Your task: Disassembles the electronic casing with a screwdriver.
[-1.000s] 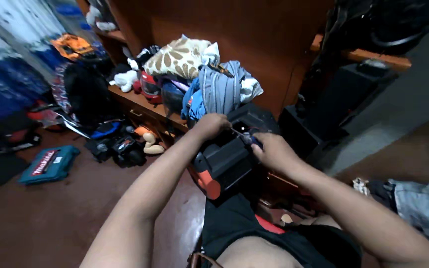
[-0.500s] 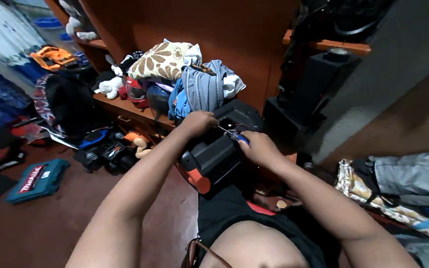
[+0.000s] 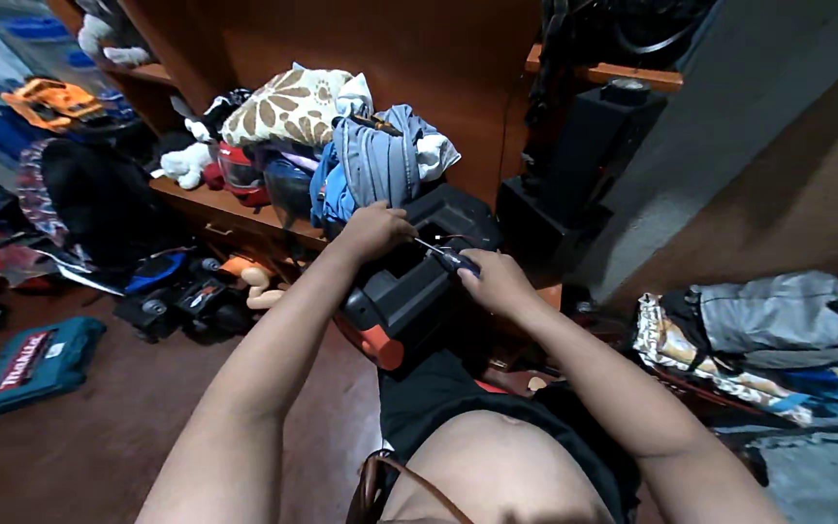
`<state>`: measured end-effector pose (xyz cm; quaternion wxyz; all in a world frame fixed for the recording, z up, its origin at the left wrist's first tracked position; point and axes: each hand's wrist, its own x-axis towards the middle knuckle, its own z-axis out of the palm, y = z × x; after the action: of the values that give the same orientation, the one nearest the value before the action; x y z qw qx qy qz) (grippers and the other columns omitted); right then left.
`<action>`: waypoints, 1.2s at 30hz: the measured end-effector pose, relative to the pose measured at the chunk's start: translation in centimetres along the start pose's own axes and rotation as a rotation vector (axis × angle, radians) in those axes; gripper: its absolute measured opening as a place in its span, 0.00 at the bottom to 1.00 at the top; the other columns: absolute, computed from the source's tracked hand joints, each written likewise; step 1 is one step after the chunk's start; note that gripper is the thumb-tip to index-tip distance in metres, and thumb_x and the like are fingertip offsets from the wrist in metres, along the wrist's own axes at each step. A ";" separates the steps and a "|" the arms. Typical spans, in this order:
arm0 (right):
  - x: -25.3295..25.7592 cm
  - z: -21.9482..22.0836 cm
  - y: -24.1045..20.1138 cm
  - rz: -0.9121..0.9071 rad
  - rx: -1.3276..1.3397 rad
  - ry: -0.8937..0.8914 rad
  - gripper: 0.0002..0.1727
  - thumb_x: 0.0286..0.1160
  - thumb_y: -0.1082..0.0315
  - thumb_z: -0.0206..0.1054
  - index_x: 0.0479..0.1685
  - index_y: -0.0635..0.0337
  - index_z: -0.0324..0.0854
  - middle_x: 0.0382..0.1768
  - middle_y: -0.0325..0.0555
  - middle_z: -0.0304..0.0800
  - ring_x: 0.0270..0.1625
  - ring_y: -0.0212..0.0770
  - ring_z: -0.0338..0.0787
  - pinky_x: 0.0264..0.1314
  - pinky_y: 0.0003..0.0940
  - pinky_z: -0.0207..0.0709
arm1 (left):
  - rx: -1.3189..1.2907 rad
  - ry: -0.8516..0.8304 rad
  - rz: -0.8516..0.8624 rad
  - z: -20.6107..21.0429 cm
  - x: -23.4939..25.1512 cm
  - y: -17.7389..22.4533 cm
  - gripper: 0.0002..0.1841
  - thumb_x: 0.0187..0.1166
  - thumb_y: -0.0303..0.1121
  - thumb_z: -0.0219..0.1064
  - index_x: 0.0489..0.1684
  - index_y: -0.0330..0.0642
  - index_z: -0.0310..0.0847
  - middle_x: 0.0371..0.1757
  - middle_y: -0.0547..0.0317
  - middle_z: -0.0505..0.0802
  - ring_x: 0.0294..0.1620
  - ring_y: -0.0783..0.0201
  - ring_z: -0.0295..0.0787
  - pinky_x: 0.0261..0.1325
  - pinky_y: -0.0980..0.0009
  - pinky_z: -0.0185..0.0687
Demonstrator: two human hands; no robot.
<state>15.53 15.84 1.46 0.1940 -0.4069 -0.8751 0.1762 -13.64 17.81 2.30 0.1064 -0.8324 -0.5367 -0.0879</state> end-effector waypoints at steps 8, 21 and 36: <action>-1.0 -0.4 0.3 0.272 0.504 -0.047 0.17 0.86 0.56 0.64 0.64 0.54 0.85 0.39 0.46 0.91 0.28 0.38 0.82 0.28 0.35 0.75 | -0.044 0.006 0.033 0.2 0.7 1.0 0.09 0.85 0.38 0.67 0.52 0.59 0.95 0.59 0.63 0.94 0.65 0.45 0.85 0.57 0.39 0.83; -0.1 -2.6 1.9 -0.020 -0.070 -0.038 0.43 0.74 0.46 0.75 0.89 0.49 0.64 0.69 0.56 0.82 0.61 0.56 0.89 0.60 0.61 0.85 | -0.009 -0.059 -0.043 -0.3 1.6 1.8 0.10 0.87 0.38 0.65 0.51 0.56 0.94 0.53 0.57 0.94 0.64 0.44 0.86 0.60 0.41 0.83; 0.8 -1.5 3.4 0.103 0.214 -0.160 0.20 0.91 0.51 0.57 0.56 0.55 0.88 0.38 0.47 0.91 0.35 0.43 0.90 0.43 0.47 0.86 | -0.002 -0.032 -0.052 0.1 1.6 1.6 0.09 0.86 0.39 0.66 0.50 0.57 0.95 0.53 0.59 0.94 0.63 0.45 0.86 0.59 0.42 0.83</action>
<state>17.98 18.74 1.33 0.1564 -0.4130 -0.8419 0.3100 -11.53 18.62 2.53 0.0947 -0.8196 -0.5597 -0.0779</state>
